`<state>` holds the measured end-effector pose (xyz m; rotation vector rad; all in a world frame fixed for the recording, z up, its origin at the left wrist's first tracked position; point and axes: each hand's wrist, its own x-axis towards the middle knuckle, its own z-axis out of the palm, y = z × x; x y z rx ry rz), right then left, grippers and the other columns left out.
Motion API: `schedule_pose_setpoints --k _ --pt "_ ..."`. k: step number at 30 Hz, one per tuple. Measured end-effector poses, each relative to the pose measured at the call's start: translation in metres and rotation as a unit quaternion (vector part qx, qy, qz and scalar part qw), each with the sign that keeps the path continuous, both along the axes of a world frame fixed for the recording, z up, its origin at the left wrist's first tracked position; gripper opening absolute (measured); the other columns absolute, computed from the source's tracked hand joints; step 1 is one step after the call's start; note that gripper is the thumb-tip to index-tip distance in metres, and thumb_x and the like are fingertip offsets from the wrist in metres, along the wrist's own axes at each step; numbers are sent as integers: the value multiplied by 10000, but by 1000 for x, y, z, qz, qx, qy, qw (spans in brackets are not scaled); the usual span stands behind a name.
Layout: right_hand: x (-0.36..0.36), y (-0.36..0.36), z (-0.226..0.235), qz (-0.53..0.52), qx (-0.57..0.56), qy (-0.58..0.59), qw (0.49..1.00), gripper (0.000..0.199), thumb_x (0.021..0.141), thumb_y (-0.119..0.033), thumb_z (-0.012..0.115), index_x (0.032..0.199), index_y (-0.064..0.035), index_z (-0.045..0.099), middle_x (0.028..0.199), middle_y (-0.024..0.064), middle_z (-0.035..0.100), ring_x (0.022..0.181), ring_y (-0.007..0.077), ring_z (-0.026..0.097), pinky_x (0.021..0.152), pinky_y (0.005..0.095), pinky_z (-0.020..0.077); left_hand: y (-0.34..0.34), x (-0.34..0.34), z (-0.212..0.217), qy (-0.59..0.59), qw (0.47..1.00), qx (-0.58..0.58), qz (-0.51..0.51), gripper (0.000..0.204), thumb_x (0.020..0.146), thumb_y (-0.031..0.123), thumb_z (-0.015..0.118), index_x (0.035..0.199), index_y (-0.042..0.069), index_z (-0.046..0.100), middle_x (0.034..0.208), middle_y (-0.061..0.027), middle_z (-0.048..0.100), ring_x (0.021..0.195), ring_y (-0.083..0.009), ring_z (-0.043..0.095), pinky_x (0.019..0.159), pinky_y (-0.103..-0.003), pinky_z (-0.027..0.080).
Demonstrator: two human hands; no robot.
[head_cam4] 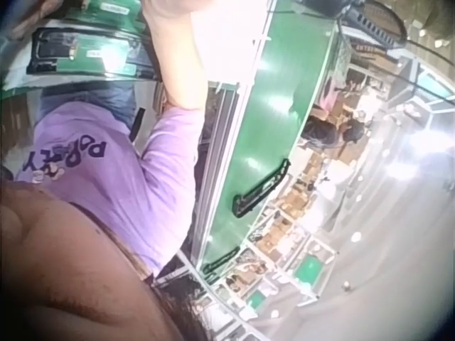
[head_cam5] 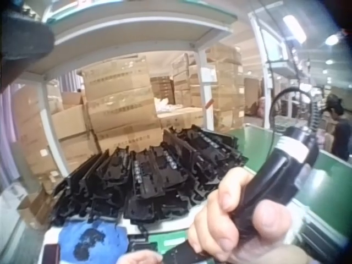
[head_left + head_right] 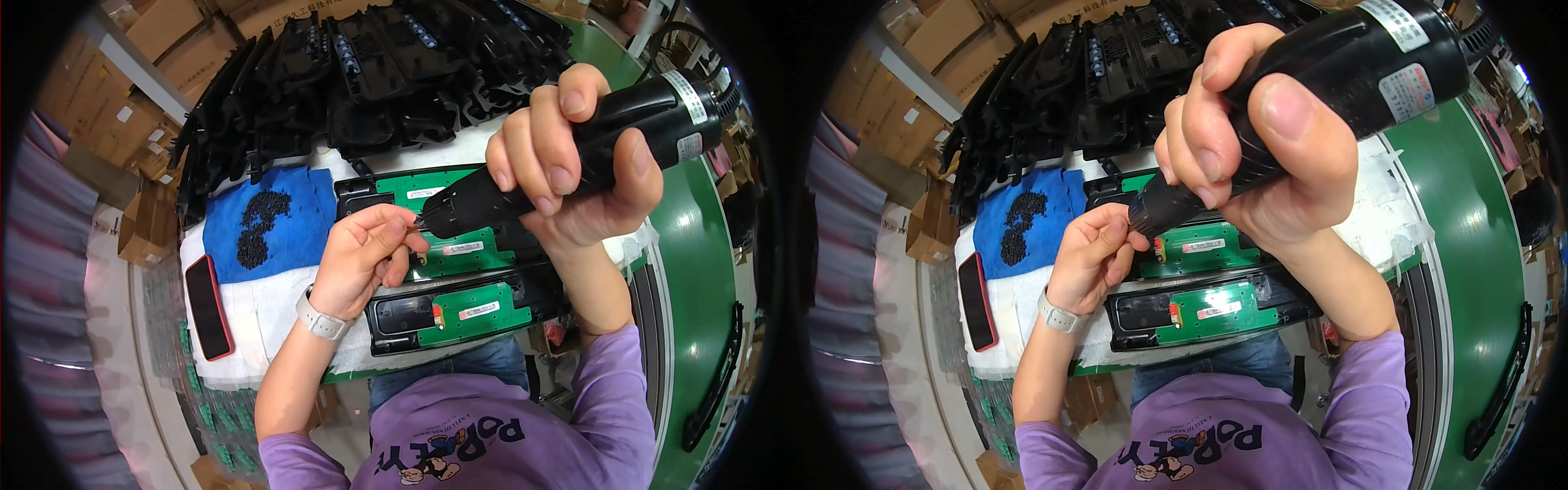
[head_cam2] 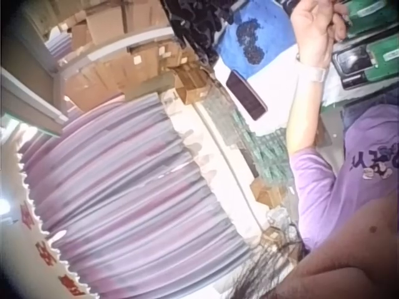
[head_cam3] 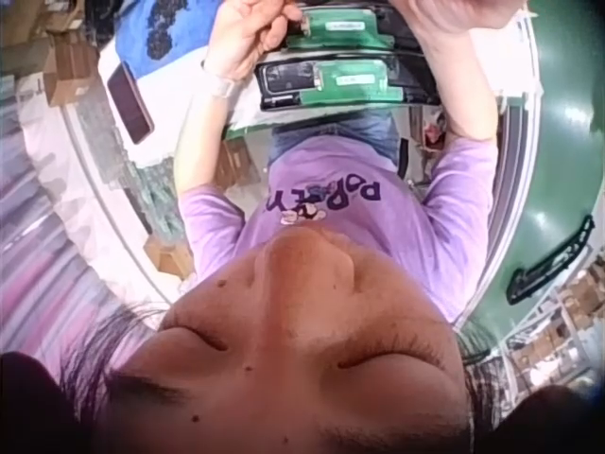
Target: Install green circuit boards onto toner cartridge housings and secure them with screws using an electric screwdriver.
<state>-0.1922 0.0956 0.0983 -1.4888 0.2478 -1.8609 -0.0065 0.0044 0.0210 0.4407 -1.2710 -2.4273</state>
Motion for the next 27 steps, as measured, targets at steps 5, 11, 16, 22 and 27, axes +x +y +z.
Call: schedule_pose_setpoints --k 5,11,16,22,27 --pt "-1 -1 -3 6 -1 -5 1000 356 846 -381 500 1004 -65 457 635 -16 481 475 82 437 602 274 416 0 0 -3 11 1000 -2 -1 170 890 157 536 974 12 565 804 -115 634 475 -75 490 427 -175 396" --pt "3 1 -3 -15 6 -47 999 342 858 -374 472 997 -62 459 632 -13 476 477 85 432 605 283 411 -1 0 -5 51 998 19 -22 161 891 139 531 990 15 558 836 -128 637 485 -81 499 434 -177 399" --pt "1 0 -4 -7 3 -48 999 321 869 -358 455 986 -58 456 631 -12 470 473 86 427 597 283 409 0 -1 -6 55 997 35 -49 207 907 178 506 1008 0 543 873 -135 634 528 -95 528 468 -189 414" --pt "-4 7 1 -110 191 49 974 289 834 -292 486 923 -22 431 553 -4 409 397 81 368 438 238 348 -6 -3 -6 13 980 -66 185 234 941 157 384 1032 -44 461 1089 -213 556 947 -216 587 767 -264 475" --pt "-1 0 -14 -148 234 71 958 249 787 -221 521 893 -13 435 530 27 417 380 101 357 402 243 315 -5 -6 -7 16 974 -58 218 178 914 35 368 1067 -45 408 1167 -263 486 1099 -284 522 895 -296 455"
